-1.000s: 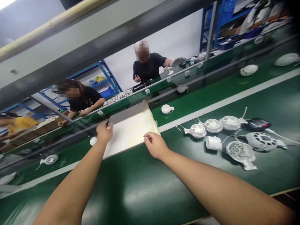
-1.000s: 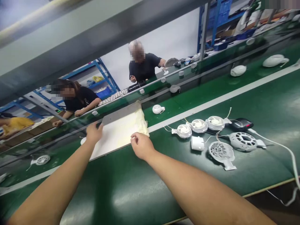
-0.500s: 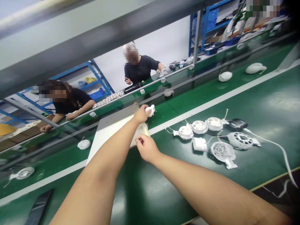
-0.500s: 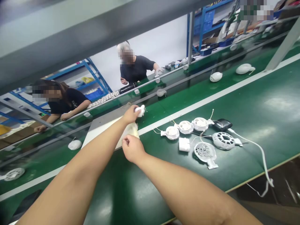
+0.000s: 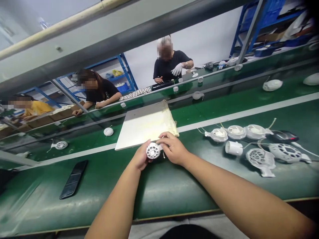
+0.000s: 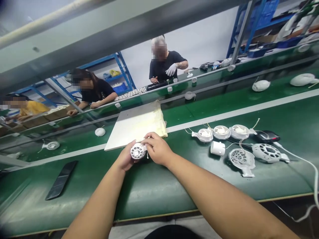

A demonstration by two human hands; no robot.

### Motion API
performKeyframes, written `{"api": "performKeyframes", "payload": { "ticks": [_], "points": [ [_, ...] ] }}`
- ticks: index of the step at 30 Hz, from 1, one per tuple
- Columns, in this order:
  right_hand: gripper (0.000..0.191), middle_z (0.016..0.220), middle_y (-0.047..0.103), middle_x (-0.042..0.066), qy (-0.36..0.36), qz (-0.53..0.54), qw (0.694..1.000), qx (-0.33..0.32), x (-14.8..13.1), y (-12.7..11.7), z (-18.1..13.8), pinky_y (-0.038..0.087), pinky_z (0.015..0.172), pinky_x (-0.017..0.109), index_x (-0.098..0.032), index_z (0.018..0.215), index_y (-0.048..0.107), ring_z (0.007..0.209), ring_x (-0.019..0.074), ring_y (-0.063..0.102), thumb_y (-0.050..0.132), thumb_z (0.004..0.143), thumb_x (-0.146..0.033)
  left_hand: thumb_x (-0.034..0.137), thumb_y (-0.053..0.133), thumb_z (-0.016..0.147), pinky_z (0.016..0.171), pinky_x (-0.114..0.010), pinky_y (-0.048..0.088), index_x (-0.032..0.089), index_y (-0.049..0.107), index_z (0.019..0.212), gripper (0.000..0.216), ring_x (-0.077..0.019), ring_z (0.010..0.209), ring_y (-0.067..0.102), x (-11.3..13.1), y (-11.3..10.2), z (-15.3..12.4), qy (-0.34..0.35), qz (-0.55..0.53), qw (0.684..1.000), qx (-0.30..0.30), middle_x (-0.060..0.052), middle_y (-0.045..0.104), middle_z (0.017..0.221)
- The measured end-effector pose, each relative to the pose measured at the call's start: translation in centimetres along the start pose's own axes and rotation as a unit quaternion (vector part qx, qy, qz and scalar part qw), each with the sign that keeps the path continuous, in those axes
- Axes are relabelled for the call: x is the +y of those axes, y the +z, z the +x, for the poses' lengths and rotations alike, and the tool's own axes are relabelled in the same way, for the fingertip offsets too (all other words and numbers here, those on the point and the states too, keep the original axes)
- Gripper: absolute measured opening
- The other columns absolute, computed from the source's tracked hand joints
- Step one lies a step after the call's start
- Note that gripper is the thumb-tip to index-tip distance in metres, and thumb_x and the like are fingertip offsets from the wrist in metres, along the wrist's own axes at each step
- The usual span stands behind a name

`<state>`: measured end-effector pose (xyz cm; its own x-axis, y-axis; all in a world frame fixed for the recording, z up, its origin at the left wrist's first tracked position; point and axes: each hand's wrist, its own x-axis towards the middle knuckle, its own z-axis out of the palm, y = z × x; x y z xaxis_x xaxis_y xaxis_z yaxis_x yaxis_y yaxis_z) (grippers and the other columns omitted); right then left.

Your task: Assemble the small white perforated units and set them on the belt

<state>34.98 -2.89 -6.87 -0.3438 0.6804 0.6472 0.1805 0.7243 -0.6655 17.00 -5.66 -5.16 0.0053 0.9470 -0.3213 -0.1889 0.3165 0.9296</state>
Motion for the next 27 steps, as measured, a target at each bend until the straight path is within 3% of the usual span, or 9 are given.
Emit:
{"api": "performKeyframes", "payload": {
  "ticks": [6,10,13,16,18,20,22,24,27],
  "points": [
    [0.029,0.091,0.070,0.006,0.108,-0.033,0.987,-0.116,-0.1,-1.0,0.4,0.050,0.076,0.035,-0.017,0.111,0.069,0.079,0.0186,0.062,0.066,0.086,-0.031,0.064,0.065,0.077,0.031,-0.017,0.026,0.016,0.056,0.078,0.049,-0.0087,0.041,0.045,0.1,-0.9,0.7,-0.004,0.032,0.999,-0.010,0.002,0.052,0.056],
    [0.027,0.081,0.069,0.002,0.171,0.047,0.969,-0.175,-0.2,-0.8,0.3,0.047,0.066,0.029,-0.017,0.108,0.067,0.069,0.0152,0.061,0.068,0.082,-0.027,0.072,0.058,0.079,0.030,-0.017,0.026,0.017,0.054,0.074,0.055,-0.0090,0.040,0.045,0.3,-1.2,0.7,-0.011,0.052,0.998,-0.014,0.001,0.051,0.055],
    [0.020,0.077,0.066,0.001,0.232,0.149,0.944,-0.181,0.0,-0.5,0.3,0.045,0.060,0.026,-0.016,0.101,0.066,0.063,0.0131,0.059,0.065,0.083,-0.026,0.080,0.043,0.083,0.031,-0.018,0.023,0.016,0.058,0.079,0.066,-0.0083,0.038,0.041,0.5,-1.3,0.7,0.001,0.061,0.996,-0.066,0.000,0.051,0.054],
    [0.018,0.071,0.061,-0.002,0.307,0.309,0.886,-0.160,0.1,-0.3,0.3,0.044,0.055,0.024,-0.016,0.090,0.063,0.054,0.0090,0.053,0.069,0.081,-0.030,0.081,0.027,0.087,0.034,-0.019,0.025,0.016,0.062,0.109,0.077,-0.0092,0.041,0.044,0.6,-1.5,0.4,0.087,0.067,0.988,-0.106,-0.003,0.059,0.064],
    [0.024,0.065,0.058,-0.004,0.354,0.405,0.832,-0.138,-0.1,-0.2,0.1,0.044,0.053,0.022,-0.015,0.082,0.060,0.050,0.0068,0.049,0.075,0.076,-0.033,0.076,0.033,0.090,0.044,-0.021,0.039,0.019,0.057,0.130,0.073,-0.0130,0.059,0.057,0.5,-1.7,0.2,0.203,0.110,0.970,-0.078,-0.008,0.067,0.087],
    [0.029,0.061,0.057,-0.004,0.399,0.471,0.776,-0.132,-0.4,0.0,-0.1,0.043,0.052,0.021,-0.015,0.077,0.057,0.048,0.0059,0.048,0.080,0.072,-0.034,0.071,0.043,0.091,0.070,-0.029,0.053,0.020,0.055,0.136,0.069,-0.0204,0.091,0.065,0.4,-1.7,0.1,0.328,0.161,0.930,-0.041,-0.013,0.066,0.114],
    [0.031,0.059,0.059,-0.002,0.431,0.504,0.733,-0.152,-0.9,0.4,-0.5,0.042,0.049,0.019,-0.015,0.076,0.057,0.047,0.0061,0.049,0.081,0.071,-0.034,0.067,0.044,0.093,0.093,-0.037,0.051,0.018,0.059,0.133,0.065,-0.0264,0.116,0.059,0.2,-1.4,-0.2,0.401,0.176,0.899,-0.028,-0.015,0.061,0.128],
    [0.030,0.059,0.061,-0.001,0.448,0.514,0.707,-0.187,-1.5,1.1,-0.9,0.040,0.045,0.019,-0.014,0.079,0.059,0.044,0.0070,0.050,0.079,0.073,-0.036,0.062,0.039,0.097,0.097,-0.039,0.049,0.017,0.066,0.123,0.059,-0.0271,0.118,0.059,0.2,-1.0,-0.4,0.406,0.152,0.900,-0.036,-0.015,0.063,0.126],
    [0.032,0.055,0.060,-0.002,0.458,0.508,0.697,-0.216,-2.3,2.2,-1.4,0.037,0.040,0.019,-0.013,0.082,0.061,0.038,0.0073,0.048,0.076,0.074,-0.041,0.062,0.031,0.099,0.083,-0.035,0.054,0.015,0.070,0.110,0.062,-0.0239,0.099,0.067,0.5,-0.4,-1.0,0.367,0.094,0.924,-0.057,-0.015,0.069,0.113]
  ]
}}
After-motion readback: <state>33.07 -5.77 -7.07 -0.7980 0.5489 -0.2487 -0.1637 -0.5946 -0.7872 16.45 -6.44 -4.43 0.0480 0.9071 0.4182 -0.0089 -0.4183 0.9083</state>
